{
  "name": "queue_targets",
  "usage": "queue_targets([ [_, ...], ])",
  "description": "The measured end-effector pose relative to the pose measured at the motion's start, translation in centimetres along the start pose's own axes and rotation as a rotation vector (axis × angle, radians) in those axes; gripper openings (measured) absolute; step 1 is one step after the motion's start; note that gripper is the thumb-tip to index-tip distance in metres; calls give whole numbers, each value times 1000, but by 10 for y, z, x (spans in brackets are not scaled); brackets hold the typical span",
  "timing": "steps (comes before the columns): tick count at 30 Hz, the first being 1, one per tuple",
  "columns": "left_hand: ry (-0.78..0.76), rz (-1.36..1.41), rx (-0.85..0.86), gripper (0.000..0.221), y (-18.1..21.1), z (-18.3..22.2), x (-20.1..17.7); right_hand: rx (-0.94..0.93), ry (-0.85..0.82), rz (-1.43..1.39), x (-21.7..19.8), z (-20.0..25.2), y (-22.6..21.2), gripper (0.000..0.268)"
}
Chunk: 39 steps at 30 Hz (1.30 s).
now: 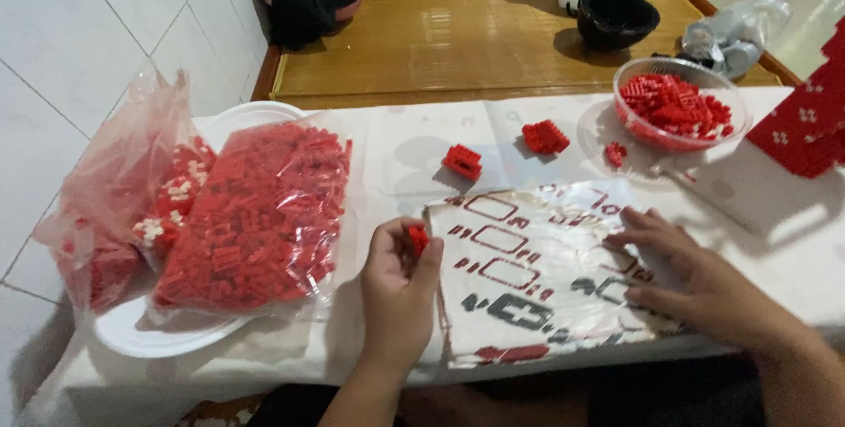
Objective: Assembling small red interlocking toy blocks into a larger structure on a table.
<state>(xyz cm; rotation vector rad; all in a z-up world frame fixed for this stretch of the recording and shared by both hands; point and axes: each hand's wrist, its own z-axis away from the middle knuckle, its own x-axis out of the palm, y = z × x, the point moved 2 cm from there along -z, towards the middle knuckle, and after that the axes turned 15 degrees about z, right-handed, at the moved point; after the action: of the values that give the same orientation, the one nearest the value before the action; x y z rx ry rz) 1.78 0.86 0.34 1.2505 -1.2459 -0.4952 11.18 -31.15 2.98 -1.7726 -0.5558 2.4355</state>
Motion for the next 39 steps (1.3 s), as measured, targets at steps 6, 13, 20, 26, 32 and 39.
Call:
queue_targets([
  [6, -20, 17, -210, 56, 23, -6, 20, -42, -132, 93, -11, -3, 1, 64],
  [13, -239, -69, -320, 48, 47, -77, 106, -102, -301, 550, -63, -28, -26, 81],
  [20, -479, 283, -448, 35, -12, -103, 115, -261, -514, 601, -87, -84, -97, 15],
  [26, -408, 156, -641, 37, -6, -101, 116, -219, -798, 248, -47, -114, -80, 7],
  [32, -364, 32, -724, 39, 1, -99, 117, -68, -706, 548, -55, -102, -88, 7],
  [39, -309, -49, -742, 36, 2, -102, 116, -95, -680, 780, -61, -100, -85, 19],
])
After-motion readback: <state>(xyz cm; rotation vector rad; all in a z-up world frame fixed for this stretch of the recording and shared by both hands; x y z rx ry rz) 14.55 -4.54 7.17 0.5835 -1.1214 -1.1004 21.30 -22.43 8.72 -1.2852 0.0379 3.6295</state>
